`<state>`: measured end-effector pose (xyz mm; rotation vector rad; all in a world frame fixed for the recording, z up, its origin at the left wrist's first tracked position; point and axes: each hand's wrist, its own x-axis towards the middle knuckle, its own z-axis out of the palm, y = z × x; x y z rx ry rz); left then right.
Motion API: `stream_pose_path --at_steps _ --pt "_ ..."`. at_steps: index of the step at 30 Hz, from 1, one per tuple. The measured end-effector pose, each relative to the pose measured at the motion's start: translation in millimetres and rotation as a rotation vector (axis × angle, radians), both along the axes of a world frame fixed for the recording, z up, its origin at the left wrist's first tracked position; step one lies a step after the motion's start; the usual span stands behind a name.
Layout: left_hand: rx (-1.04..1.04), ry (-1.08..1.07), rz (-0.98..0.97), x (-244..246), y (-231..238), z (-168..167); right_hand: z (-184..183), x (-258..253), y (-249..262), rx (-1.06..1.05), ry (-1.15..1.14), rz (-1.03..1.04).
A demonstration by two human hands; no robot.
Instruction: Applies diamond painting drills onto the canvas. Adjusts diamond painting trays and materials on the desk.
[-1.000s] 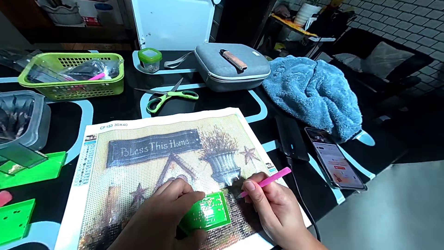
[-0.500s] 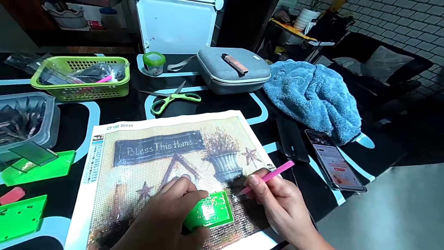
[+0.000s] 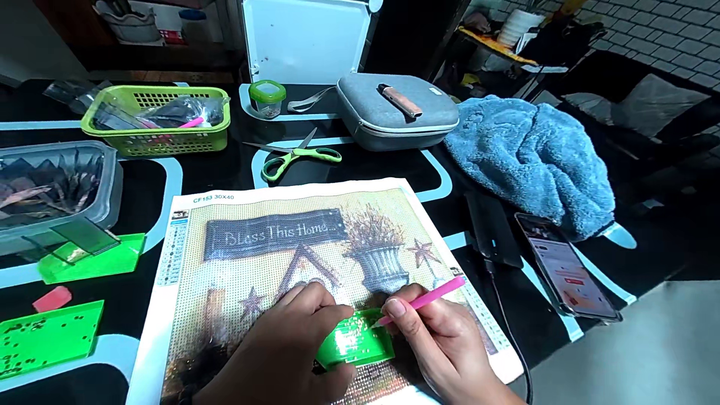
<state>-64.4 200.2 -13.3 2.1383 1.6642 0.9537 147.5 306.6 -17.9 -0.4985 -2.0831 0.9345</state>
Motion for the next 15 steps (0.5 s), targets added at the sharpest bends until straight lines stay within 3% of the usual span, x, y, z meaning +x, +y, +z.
stream_pose_path --at_steps 5,11,15 --pt "0.018 0.013 0.011 0.9 0.5 -1.3 -0.2 -0.4 0.5 -0.018 0.017 0.007" --pt "0.001 -0.006 -0.001 0.1 0.5 -0.6 9.4 12.6 7.4 -0.300 0.100 -0.147" --pt "-0.020 -0.006 -0.002 0.1 0.4 1.3 3.4 20.1 9.2 -0.260 0.079 -0.186"
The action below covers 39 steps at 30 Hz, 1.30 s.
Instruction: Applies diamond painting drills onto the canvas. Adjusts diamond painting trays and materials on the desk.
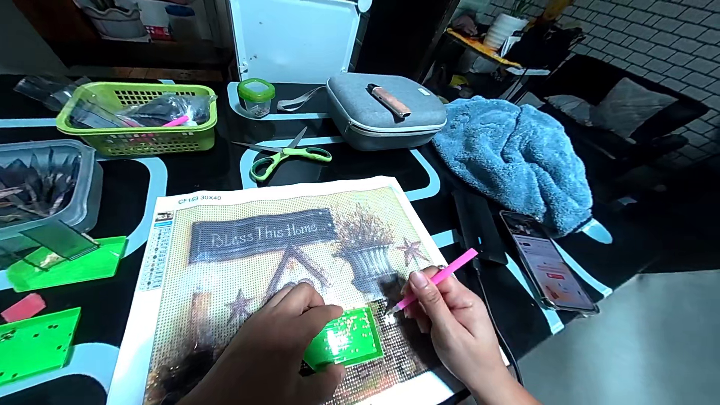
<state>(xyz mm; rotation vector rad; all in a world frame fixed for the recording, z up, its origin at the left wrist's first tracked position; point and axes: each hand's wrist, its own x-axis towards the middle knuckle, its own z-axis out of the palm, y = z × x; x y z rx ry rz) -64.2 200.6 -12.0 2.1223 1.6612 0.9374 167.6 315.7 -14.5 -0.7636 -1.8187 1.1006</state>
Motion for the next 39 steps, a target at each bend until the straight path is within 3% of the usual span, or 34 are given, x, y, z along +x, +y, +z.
stream_pose_path --at_steps 29,35,39 --pt "0.066 0.025 0.008 -1.5 0.1 -5.5 -4.5 0.4 -0.6 0.358 -0.194 0.010" --pt "0.089 0.003 0.011 -1.0 1.3 -6.2 -0.6 -4.5 -2.9 0.257 -0.046 0.009" --pt "0.068 0.000 0.015 -0.3 0.8 -5.0 1.8 -18.5 -11.6 0.198 -0.003 0.126"
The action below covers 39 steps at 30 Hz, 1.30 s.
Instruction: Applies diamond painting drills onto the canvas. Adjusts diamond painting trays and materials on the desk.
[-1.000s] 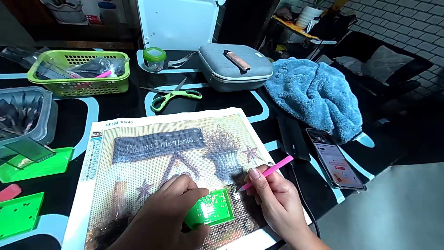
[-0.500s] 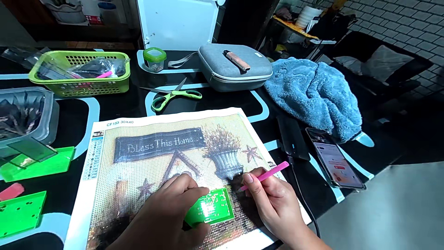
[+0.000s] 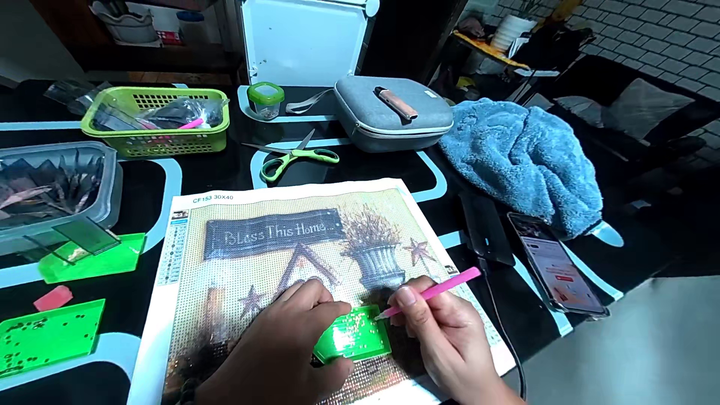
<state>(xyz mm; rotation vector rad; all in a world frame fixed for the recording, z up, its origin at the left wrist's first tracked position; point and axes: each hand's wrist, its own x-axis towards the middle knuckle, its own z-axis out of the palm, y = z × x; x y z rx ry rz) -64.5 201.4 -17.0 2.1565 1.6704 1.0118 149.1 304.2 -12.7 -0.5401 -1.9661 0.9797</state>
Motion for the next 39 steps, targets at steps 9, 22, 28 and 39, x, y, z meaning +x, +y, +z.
stream_pose_path --at_steps 9,22,28,39 --pt "-0.003 0.013 0.006 0.8 0.1 0.2 -6.0 -7.8 -1.0 0.065 -0.064 0.018" --pt "-0.020 0.000 -0.007 0.8 1.0 0.0 9.3 13.3 9.4 -0.259 0.089 -0.130" --pt "-0.081 -0.011 -0.028 -0.4 0.3 7.4 -3.1 31.9 11.3 -0.195 0.012 -0.141" --pt "-0.106 -0.026 -0.037 -2.2 -1.4 10.1 -7.1 28.8 11.0 -0.096 0.005 -0.135"
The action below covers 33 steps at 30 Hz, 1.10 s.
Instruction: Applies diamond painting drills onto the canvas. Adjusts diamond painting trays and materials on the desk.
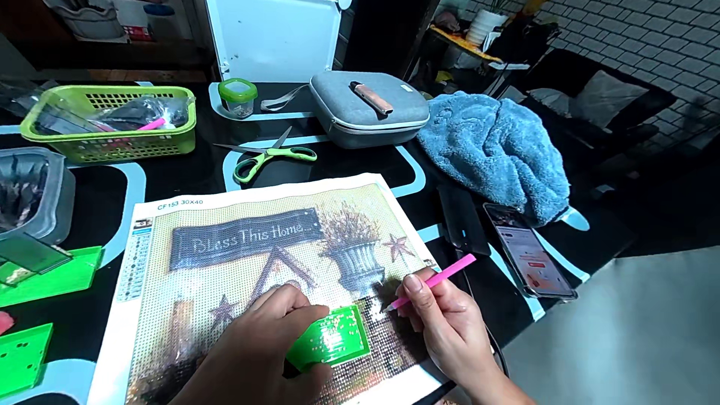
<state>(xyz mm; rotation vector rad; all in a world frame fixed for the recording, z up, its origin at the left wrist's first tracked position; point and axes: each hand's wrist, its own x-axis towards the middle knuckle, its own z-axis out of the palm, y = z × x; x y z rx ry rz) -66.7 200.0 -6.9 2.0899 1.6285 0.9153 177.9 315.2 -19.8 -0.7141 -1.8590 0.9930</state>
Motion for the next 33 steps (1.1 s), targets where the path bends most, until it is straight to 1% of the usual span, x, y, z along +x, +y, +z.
stream_pose_path --at_steps 7,19,22,25,27,30,33 --pt "0.002 0.014 0.006 0.3 -0.2 -0.3 -0.1 0.5 -0.6 0.034 -0.048 0.023" --pt "0.039 0.029 0.008 0.0 0.6 -3.5 0.7 1.7 -1.4 0.249 -0.193 0.018" --pt "0.040 0.016 0.010 -0.1 0.5 -4.6 8.2 4.0 0.7 0.197 -0.215 0.055" --pt "0.051 0.014 0.010 -0.3 0.5 -5.6 10.1 -2.0 -0.5 0.087 -0.070 0.081" --pt "0.064 0.023 0.014 0.0 0.8 -7.1 9.0 -10.9 -5.0 0.057 0.000 0.118" --pt "0.055 0.022 0.019 0.1 0.8 -7.2 6.2 -22.0 -8.7 0.073 -0.014 0.178" --pt "0.058 0.026 0.023 1.0 1.2 -6.6 3.8 -25.5 -8.6 0.105 -0.060 0.184"
